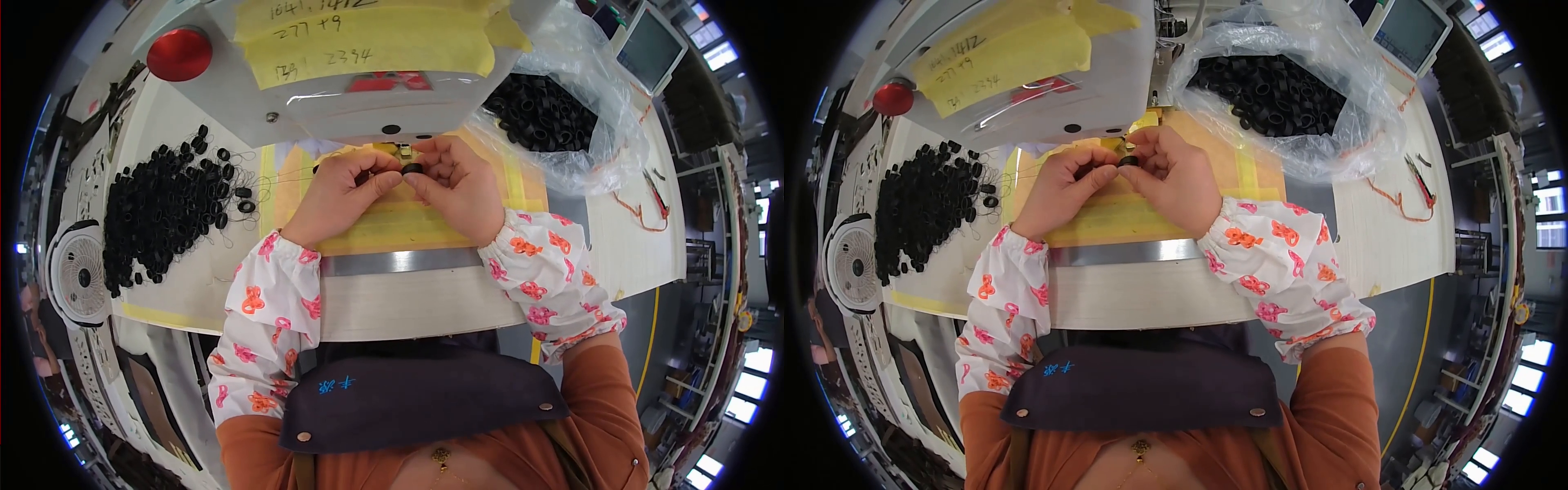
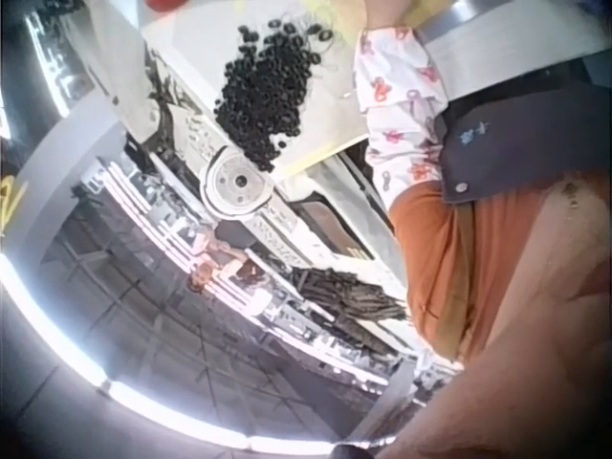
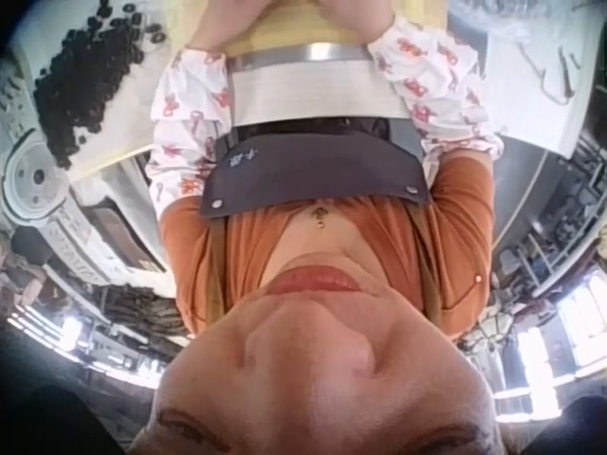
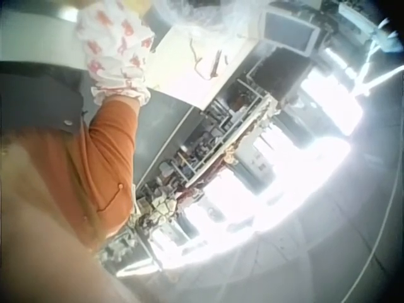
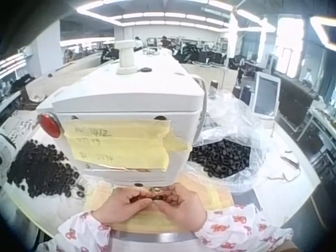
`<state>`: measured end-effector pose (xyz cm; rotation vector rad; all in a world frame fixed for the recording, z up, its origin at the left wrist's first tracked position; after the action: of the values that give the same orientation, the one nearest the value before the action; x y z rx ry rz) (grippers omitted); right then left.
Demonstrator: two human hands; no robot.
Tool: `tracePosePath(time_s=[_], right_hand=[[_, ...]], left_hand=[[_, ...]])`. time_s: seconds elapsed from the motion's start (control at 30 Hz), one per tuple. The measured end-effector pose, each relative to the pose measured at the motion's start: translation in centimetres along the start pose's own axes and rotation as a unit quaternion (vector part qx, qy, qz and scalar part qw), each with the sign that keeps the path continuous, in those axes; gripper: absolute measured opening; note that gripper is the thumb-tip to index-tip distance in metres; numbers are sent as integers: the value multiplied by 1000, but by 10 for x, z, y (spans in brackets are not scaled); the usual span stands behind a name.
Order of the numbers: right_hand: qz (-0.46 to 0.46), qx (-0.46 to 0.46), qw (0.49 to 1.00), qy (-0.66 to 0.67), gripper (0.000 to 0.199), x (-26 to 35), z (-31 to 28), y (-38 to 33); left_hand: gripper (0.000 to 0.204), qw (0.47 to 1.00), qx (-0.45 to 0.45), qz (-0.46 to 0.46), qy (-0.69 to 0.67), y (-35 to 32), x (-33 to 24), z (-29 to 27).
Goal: The recorder uses a specialized machine to assemble or join small leather loops and hardware components.
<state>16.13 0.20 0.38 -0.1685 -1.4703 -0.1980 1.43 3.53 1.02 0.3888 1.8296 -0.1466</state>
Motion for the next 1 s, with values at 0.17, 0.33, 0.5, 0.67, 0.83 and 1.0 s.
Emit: tracePosePath(time_s=[0.17,0.33,0.5,0.67,0.83,1.0], right_hand=[[-139,14,983,-120,16,5,1,-2],[23,38,997,-56,13,4,-2,2],[52,64,997,-14,14,5,-9,8],[36,83,996,-21,16,10,0,13],[-42,92,988,-113,14,-10,10,1],[-64,56,984,-159,10,-4,-19,-4]], left_hand=[[19,996,4,60,65,-3,2,2],[19,995,1,65,74,-3,-2,5],[19,995,6,75,60,6,-2,8],[17,997,16,67,25,11,1,-1],[23,983,-34,165,69,-7,0,-16],[25,979,-36,188,68,-4,-5,14]])
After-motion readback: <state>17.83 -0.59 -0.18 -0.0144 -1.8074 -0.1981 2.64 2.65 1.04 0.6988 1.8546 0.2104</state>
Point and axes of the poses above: each hand's wrist, its own y-axis towards the middle knuckle, its own z-axis out of the palm, x = y × z, the point moved 4 cm from there along y, towards the middle knuckle, and after that the axes turned 15 degrees about -x, right-handed, at the moved point
